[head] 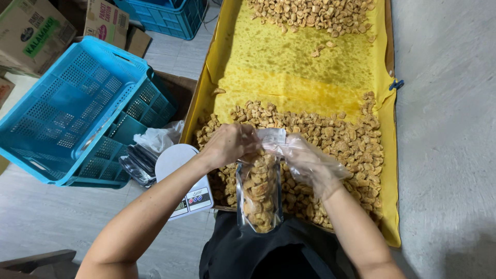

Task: The person spreads dried fruit pieces on a yellow cloth, then scoops them into small clear bags, weighs each bag on a digital scale, and places the filled bags into a blue basket. The process is repeated multiple times.

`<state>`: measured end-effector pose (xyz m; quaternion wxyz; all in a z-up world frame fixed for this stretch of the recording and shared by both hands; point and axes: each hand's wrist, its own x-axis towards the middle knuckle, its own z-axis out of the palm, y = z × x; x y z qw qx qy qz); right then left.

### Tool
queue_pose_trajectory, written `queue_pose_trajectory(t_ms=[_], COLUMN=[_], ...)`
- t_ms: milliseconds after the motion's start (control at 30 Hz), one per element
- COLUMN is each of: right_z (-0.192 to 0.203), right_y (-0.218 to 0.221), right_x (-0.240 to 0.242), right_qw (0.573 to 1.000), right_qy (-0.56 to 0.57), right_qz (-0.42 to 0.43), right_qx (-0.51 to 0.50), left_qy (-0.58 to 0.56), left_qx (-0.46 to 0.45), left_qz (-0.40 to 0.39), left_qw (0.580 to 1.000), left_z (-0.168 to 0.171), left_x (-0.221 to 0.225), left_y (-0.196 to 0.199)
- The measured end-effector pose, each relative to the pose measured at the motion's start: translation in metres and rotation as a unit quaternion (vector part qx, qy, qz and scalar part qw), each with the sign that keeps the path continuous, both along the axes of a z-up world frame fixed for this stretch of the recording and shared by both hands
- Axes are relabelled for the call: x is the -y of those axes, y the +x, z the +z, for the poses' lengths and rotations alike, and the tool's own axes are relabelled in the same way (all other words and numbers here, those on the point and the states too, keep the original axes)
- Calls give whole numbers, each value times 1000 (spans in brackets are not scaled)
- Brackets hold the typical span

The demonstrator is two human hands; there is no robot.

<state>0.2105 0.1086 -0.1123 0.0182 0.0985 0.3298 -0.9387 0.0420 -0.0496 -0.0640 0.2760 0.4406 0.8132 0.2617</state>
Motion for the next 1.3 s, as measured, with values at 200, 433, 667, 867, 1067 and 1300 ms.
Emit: queue_pose_trajectory(t_ms=[200, 433, 667, 867, 1067, 1300], right_z=[1, 11, 33, 35, -14, -55], right_y=[-3, -24, -15, -13, -14, -39], right_x=[5, 5, 24, 20, 10, 16], right_qw=[941, 851, 814, 907, 971, 905], right_qy=[299, 499, 495, 370, 232, 413], right_qz=[-31, 32, 48, -16, 37, 56], right_qx=[156, 162, 301, 201, -45, -80], left_qy=[-68, -56, -209, -239, -114, -166], left_qx=[-68, -86, 52, 2, -17, -16], left_qz=[-31, -119, -126, -168, -151, -117], left_qw=[995, 988, 968, 957, 982, 979], left_z=[13, 26, 27, 33, 16, 9], left_x=[7, -10, -44, -17, 5, 14], left_y=[-5, -12, -17, -26, -32, -31])
